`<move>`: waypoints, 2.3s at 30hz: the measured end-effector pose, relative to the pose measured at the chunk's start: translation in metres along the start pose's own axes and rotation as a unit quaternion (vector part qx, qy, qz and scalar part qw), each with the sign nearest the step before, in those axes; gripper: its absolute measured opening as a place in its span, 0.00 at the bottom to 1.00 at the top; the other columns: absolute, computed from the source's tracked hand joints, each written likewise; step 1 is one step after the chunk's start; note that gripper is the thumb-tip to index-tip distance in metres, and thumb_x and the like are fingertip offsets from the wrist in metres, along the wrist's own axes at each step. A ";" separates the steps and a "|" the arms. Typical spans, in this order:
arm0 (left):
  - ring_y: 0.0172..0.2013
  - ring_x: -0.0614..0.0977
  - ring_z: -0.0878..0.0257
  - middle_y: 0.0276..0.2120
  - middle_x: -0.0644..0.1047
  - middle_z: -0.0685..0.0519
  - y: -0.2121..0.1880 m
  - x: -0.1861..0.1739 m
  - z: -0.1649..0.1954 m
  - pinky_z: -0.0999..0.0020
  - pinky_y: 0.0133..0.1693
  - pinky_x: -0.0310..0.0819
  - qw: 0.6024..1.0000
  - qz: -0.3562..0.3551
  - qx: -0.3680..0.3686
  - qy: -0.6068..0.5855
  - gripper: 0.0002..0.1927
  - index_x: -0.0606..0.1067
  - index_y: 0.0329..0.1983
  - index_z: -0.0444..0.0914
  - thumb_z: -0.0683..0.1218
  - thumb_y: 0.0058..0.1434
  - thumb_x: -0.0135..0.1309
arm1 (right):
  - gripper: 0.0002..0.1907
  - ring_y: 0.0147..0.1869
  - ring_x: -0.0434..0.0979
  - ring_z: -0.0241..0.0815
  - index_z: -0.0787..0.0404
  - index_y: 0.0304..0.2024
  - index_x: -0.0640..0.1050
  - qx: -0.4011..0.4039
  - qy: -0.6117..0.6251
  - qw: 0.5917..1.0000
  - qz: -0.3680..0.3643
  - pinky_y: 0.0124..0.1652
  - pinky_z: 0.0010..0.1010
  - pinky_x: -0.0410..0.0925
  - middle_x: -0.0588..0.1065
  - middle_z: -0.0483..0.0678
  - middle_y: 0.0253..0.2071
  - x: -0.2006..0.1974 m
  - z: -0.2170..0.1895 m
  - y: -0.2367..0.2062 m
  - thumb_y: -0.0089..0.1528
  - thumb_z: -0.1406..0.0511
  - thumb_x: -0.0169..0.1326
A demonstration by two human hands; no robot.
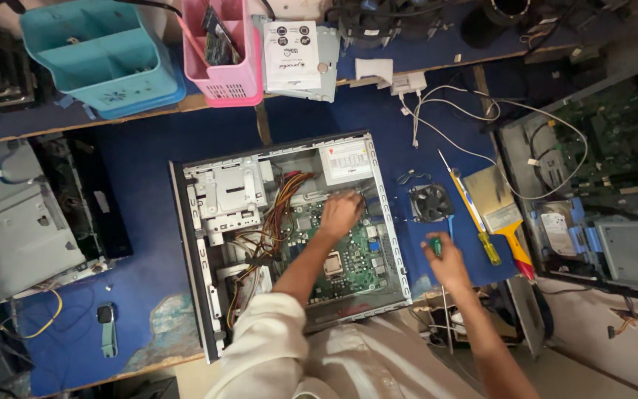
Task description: The person works on an open desktop computer case on a repair bench. They hold a CPU cooler and fan, brush the area, connect and route power cables inside the case, install a RAM module into the motherboard, and use a screwdriver to tighten components.
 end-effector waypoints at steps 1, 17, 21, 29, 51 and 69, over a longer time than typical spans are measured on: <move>0.38 0.83 0.51 0.38 0.82 0.47 -0.004 0.000 0.000 0.55 0.43 0.77 0.997 0.006 -0.036 -0.066 0.08 0.83 0.40 0.39 0.47 0.62 0.57 | 0.15 0.38 0.80 0.57 0.64 0.51 0.76 0.048 0.029 0.998 -0.020 0.38 0.41 0.69 0.78 0.61 0.35 0.000 0.003 0.000 0.64 0.63 0.60; 0.32 0.78 0.71 0.35 0.83 0.54 -0.142 -0.018 0.023 0.75 0.36 0.73 0.714 0.009 -0.234 -0.660 0.11 0.81 0.46 0.32 0.45 0.68 0.57 | 0.14 0.44 0.79 0.57 0.60 0.48 0.79 -0.360 -0.034 0.918 -0.162 0.41 0.41 0.73 0.77 0.51 0.43 0.023 -0.142 -0.056 0.59 0.69 0.58; 0.33 0.79 0.70 0.37 0.83 0.54 -0.156 -0.020 0.045 0.74 0.38 0.75 0.705 -0.021 -0.206 -0.679 0.13 0.81 0.51 0.35 0.46 0.70 0.53 | 0.13 0.45 0.80 0.56 0.61 0.46 0.78 -0.377 -0.034 0.911 -0.165 0.41 0.38 0.73 0.78 0.52 0.43 0.019 -0.118 -0.059 0.59 0.70 0.58; 0.35 0.78 0.71 0.39 0.82 0.55 -0.175 -0.012 0.026 0.74 0.38 0.72 0.717 -0.006 -0.288 -0.635 0.18 0.77 0.60 0.40 0.49 0.70 0.52 | 0.08 0.42 0.85 0.56 0.60 0.44 0.79 -0.069 -0.046 0.996 0.032 0.42 0.43 0.75 0.81 0.60 0.34 0.009 -0.041 0.004 0.63 0.69 0.55; 0.35 0.80 0.70 0.37 0.82 0.56 -0.189 -0.003 -0.009 0.74 0.38 0.74 0.736 0.025 -0.277 -0.617 0.15 0.79 0.54 0.40 0.49 0.69 0.52 | 0.15 0.31 0.69 0.34 0.57 0.34 0.75 -0.115 0.277 0.951 0.069 0.34 0.29 0.65 0.70 0.43 0.28 -0.051 -0.055 0.025 0.69 0.54 0.58; 0.33 0.78 0.71 0.33 0.80 0.56 -0.123 -0.031 -0.008 0.75 0.35 0.72 0.817 0.054 -0.217 -0.532 0.13 0.79 0.53 0.37 0.42 0.66 0.54 | 0.24 0.20 0.52 0.32 0.63 0.15 0.59 -0.217 0.472 0.841 -0.152 0.24 0.30 0.50 0.58 0.42 0.15 0.039 -0.165 0.009 0.66 0.69 0.48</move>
Point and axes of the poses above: each hand's wrist, its own y-axis towards the middle knuckle, its own x-axis out of the palm, z = x × y, the point moved 3 cm from there along y, towards the middle knuckle
